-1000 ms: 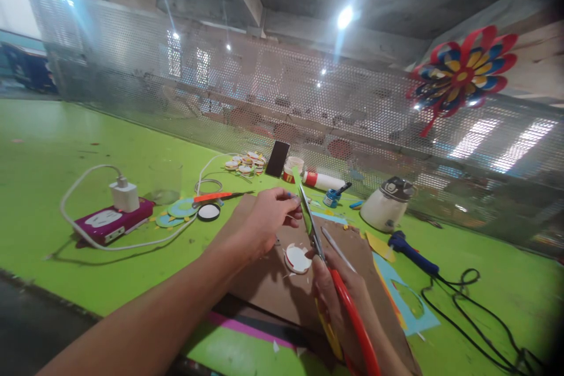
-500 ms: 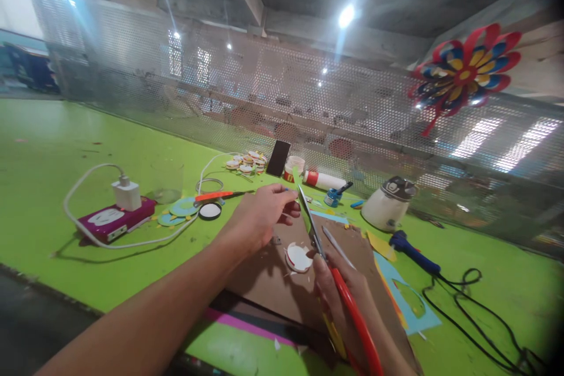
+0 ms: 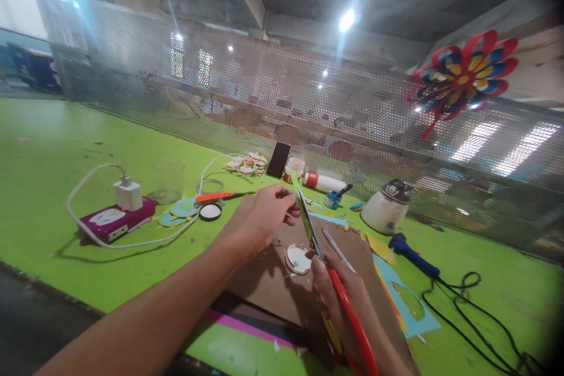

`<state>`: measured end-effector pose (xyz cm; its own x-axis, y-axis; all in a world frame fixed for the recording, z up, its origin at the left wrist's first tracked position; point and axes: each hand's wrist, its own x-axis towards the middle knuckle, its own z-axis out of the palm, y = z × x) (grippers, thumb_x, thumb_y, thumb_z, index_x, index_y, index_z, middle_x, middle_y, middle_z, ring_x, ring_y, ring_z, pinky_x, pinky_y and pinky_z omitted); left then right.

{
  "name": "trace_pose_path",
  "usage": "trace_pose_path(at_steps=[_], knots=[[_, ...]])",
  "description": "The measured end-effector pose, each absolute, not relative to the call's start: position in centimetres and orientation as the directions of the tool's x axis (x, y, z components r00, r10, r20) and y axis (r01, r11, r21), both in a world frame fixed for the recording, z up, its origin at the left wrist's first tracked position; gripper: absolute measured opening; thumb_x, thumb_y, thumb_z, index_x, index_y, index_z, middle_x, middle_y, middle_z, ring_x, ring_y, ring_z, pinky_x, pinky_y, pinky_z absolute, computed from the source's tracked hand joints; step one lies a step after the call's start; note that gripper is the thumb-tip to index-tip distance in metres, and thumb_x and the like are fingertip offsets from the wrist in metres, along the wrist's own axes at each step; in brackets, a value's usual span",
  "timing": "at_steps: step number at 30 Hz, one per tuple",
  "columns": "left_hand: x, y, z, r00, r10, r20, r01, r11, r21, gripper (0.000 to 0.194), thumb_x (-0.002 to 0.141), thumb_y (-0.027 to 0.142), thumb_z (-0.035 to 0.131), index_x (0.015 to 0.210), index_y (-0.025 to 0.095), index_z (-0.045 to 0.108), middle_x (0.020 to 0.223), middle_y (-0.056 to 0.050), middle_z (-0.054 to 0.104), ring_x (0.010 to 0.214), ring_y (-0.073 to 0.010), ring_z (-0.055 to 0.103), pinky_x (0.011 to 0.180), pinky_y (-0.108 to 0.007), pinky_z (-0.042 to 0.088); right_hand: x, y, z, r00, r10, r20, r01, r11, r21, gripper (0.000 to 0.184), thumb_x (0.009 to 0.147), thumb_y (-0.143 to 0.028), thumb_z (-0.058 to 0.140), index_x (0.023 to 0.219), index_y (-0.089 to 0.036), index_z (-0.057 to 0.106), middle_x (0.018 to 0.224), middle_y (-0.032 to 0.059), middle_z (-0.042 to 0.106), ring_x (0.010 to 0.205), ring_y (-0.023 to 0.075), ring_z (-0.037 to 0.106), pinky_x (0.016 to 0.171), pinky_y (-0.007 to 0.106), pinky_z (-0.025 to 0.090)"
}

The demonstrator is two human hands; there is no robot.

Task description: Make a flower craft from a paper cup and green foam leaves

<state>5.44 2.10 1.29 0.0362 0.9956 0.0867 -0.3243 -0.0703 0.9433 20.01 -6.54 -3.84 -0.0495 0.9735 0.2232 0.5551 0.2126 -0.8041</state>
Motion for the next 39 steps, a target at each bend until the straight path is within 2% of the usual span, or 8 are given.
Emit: trace_pose_path(at_steps=[5,10,15,21,25,29,34,39], knots=[[5.5,2.0,1.3,0.047,0.996,0.069,-0.349,-0.049,0.936,0.018,0.083,0.005,0.053,0.067,0.013,0.054,0.060,-0.001,0.056,0.052,-0.0096,0.055,0.044,-0.019,0.042,19.6,-6.6,-4.1,0.018,0.973,0.228,0.509,0.188,-0.840,0.055,0.086,-0.066,0.045,0.098,-0.017,0.066,0.057,-0.0031,0.047,0.052,0.0123,0.044,0.047,0.023,0.033],[5.4,1.9,1.3,0.058,0.997,0.056,-0.362,-0.031,0.931,0.018,0.083,0.005,0.053,0.067,0.012,0.054,0.060,-0.001,0.056,0.051,-0.0094,0.054,0.044,-0.018,0.042,19.6,-6.5,-4.4,0.034,0.984,0.177,0.482,0.139,-0.865,0.060,0.083,-0.070,0.044,0.100,-0.018,0.067,0.055,-0.0031,0.044,0.048,0.0120,0.042,0.042,0.022,0.032],[5.4,2.0,1.2,0.058,0.997,0.052,-0.372,-0.027,0.928,0.018,0.082,0.003,0.053,0.066,0.012,0.054,0.059,-0.002,0.056,0.052,-0.0092,0.054,0.044,-0.018,0.042,19.4,-6.5,-4.4,0.061,0.978,0.200,0.487,0.146,-0.861,0.058,0.082,-0.070,0.047,0.097,-0.017,0.069,0.054,-0.0027,0.046,0.045,0.0105,0.039,0.041,0.021,0.029],[5.4,2.1,1.2,0.062,0.997,0.048,-0.385,-0.021,0.922,0.018,0.079,0.002,0.055,0.064,0.012,0.055,0.059,-0.002,0.056,0.050,-0.0085,0.054,0.044,-0.018,0.042,19.1,-6.5,-4.8,0.094,0.970,0.226,0.482,0.154,-0.862,0.061,0.080,-0.072,0.047,0.098,-0.018,0.069,0.047,-0.0043,0.043,0.038,0.0111,0.039,0.037,0.022,0.029],[5.4,2.1,1.1,0.070,0.997,0.035,-0.392,-0.005,0.920,0.017,0.077,0.005,0.060,0.062,0.012,0.055,0.056,-0.002,0.056,0.048,-0.0087,0.054,0.045,-0.018,0.042,19.1,-6.3,-5.0,0.092,0.969,0.230,0.485,0.158,-0.860,0.059,0.081,-0.070,0.048,0.094,-0.017,0.069,0.047,-0.0041,0.043,0.039,0.0103,0.039,0.036,0.021,0.029],[5.2,2.2,1.2,0.080,0.996,0.026,-0.391,0.007,0.920,0.017,0.079,0.008,0.057,0.063,0.012,0.055,0.056,-0.002,0.056,0.048,-0.0085,0.054,0.044,-0.018,0.041,19.2,-6.2,-4.9,0.095,0.970,0.223,0.477,0.152,-0.865,0.060,0.079,-0.071,0.050,0.095,-0.017,0.071,0.046,-0.0040,0.043,0.039,0.0106,0.039,0.036,0.021,0.029],[4.8,2.6,1.2,0.030,0.999,0.036,-0.380,-0.022,0.925,0.014,0.080,0.013,0.059,0.067,0.014,0.054,0.057,0.000,0.056,0.048,-0.0081,0.054,0.042,-0.016,0.037,18.9,-6.6,-4.8,0.099,0.964,0.247,0.480,0.171,-0.860,0.060,0.079,-0.072,0.049,0.094,-0.018,0.070,0.045,-0.0050,0.039,0.039,0.0101,0.036,0.036,0.021,0.026],[4.8,2.8,1.1,-0.015,0.997,0.070,-0.373,-0.070,0.925,0.014,0.078,0.011,0.063,0.068,0.014,0.054,0.058,0.001,0.055,0.049,-0.0073,0.053,0.044,-0.016,0.038,18.6,-6.9,-4.4,0.119,0.958,0.262,0.505,0.169,-0.846,0.059,0.079,-0.071,0.049,0.089,-0.017,0.071,0.044,-0.0039,0.042,0.040,0.0110,0.038,0.039,0.022,0.029]])
